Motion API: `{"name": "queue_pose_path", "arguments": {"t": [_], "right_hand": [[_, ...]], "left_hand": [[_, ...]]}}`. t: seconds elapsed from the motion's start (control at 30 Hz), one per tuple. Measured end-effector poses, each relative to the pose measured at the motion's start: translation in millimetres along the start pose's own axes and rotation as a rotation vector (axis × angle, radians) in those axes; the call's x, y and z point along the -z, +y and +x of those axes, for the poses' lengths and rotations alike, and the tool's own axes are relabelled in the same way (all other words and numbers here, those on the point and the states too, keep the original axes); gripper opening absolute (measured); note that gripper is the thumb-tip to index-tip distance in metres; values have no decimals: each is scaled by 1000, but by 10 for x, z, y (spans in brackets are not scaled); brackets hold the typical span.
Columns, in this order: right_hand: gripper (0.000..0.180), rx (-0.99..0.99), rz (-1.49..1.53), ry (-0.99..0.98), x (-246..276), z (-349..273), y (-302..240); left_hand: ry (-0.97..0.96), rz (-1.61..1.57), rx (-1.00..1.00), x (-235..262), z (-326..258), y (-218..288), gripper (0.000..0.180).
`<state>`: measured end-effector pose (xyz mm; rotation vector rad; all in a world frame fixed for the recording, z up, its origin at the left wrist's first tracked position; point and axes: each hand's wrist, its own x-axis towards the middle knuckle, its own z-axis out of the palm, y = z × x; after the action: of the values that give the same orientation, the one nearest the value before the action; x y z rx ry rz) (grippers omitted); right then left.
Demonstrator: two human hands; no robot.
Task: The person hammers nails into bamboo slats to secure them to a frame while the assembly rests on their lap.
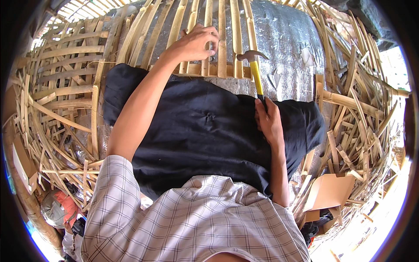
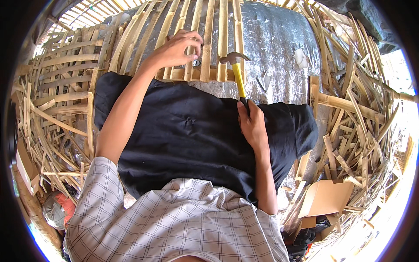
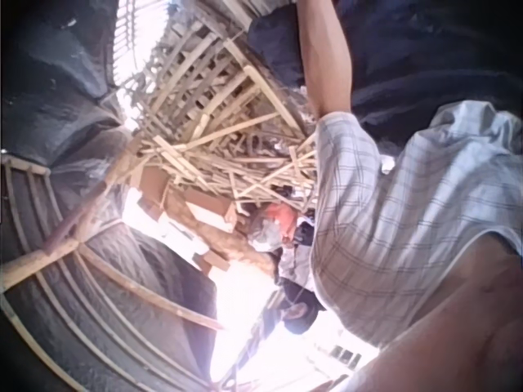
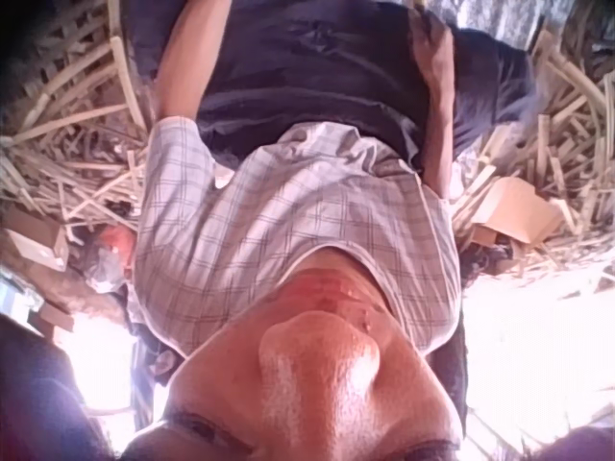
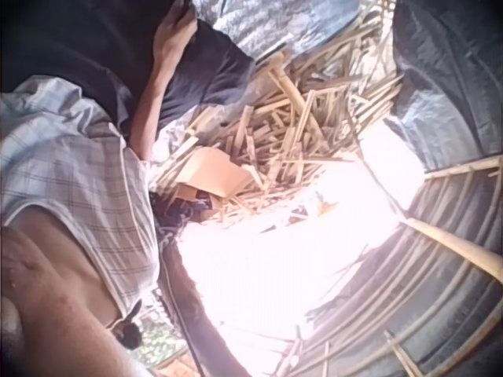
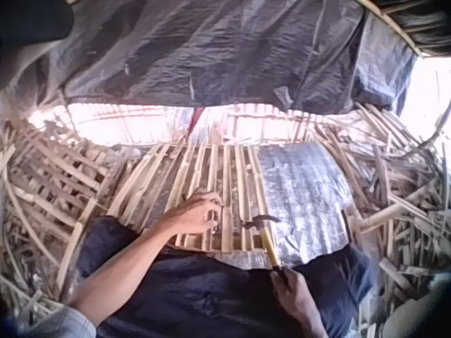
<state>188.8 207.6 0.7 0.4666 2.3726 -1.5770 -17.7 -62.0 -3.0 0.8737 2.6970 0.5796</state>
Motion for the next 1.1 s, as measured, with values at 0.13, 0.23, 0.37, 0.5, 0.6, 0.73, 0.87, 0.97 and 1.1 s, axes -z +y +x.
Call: {"name": "queue_pose_path", "arguments": {"t": [0.13, 0.23, 0.37, 0.5, 0.6, 0.73, 0.87, 0.97, 1.1], "right_hand": [[39, 40, -7, -13, -18, 36, 70], [38, 22, -31, -14, -7, 27, 35], [38, 16, -23, -14, -11, 21, 21], [39, 11, -37, -19, -12, 23, 10], [34, -6, -10, -40, -13, 17, 32], [34, -5, -2, -42, -13, 20, 45], [33, -2, 7, -49, -16, 19, 36], [33, -4, 15, -52, -21, 19, 31], [39, -2, -11, -20, -7, 22, 10]], "left_hand": [[-102, 34, 13, 68, -93, 44, 13], [-133, 16, 5, 110, -119, 111, 15], [-151, 28, -22, 99, -113, 122, 14], [-103, -14, -75, 32, -87, 17, 13], [-91, -18, -84, 20, -79, 11, 14], [-94, -42, -69, 17, -72, 21, 12], [-66, -58, -90, -10, -49, -38, 9], [8, -58, -114, -46, -52, -82, 8], [-78, -224, -94, 79, -50, 92, 10]]}}
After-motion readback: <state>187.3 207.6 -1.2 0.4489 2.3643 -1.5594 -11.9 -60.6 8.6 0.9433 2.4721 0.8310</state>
